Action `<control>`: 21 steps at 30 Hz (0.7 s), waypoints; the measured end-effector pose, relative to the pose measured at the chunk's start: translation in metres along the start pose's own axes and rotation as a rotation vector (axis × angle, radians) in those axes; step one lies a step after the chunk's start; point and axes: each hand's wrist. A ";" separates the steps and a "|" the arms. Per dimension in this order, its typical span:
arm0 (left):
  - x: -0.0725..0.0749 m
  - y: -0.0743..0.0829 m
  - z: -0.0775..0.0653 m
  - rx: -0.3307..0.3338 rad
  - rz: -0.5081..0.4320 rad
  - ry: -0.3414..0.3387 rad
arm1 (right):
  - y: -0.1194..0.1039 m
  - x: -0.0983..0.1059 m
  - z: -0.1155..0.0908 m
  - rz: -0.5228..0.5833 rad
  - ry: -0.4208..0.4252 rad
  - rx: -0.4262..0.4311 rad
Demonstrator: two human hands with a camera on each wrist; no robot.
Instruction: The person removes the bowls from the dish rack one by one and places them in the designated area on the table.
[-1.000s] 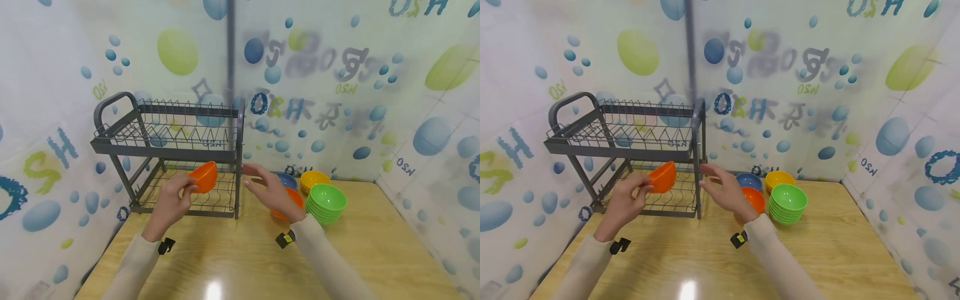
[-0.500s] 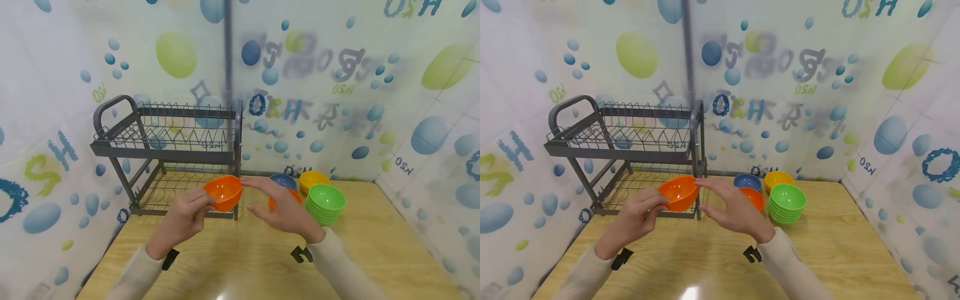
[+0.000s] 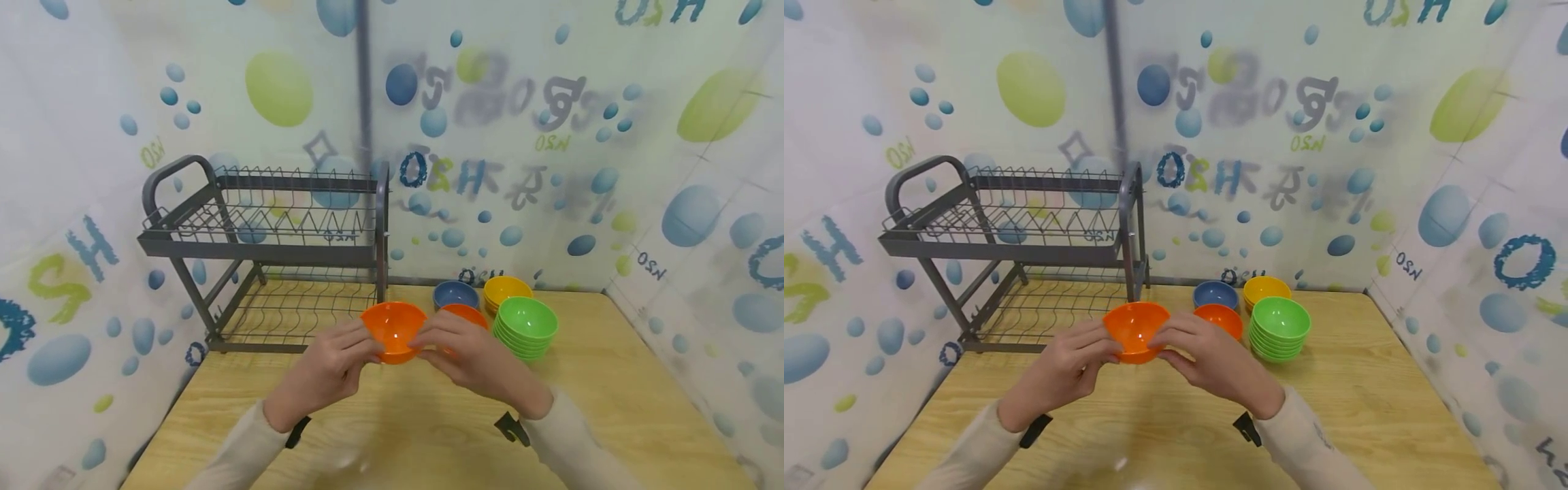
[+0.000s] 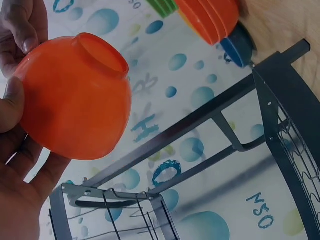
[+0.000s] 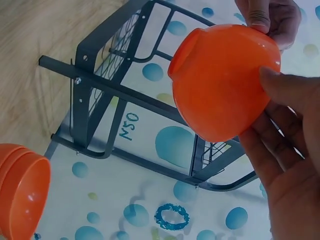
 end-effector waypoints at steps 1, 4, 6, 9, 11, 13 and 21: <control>-0.002 0.000 0.000 -0.006 -0.002 -0.001 | 0.000 0.000 -0.002 -0.010 0.007 0.006; -0.007 0.000 0.001 -0.012 -0.018 -0.010 | 0.001 0.000 -0.006 -0.018 0.026 0.012; -0.009 0.000 0.002 -0.013 -0.027 -0.015 | 0.004 0.000 -0.009 -0.012 0.035 0.011; -0.012 -0.001 0.004 0.001 -0.047 -0.026 | 0.007 0.000 -0.013 0.000 0.039 -0.001; -0.014 -0.003 0.007 0.005 -0.073 -0.025 | 0.010 -0.001 -0.015 0.007 0.039 -0.013; -0.016 -0.005 0.009 0.014 -0.122 -0.013 | 0.013 -0.001 -0.018 0.008 0.041 -0.029; -0.021 -0.021 0.015 0.218 -0.224 0.160 | 0.032 -0.007 -0.029 -0.033 0.093 -0.135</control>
Point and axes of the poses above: each hand's wrist, its own z-axis towards the middle knuckle, its own x-axis out of the back of the hand, y = z × x, and after that the axes turned 13 degrees about -z, right-handed
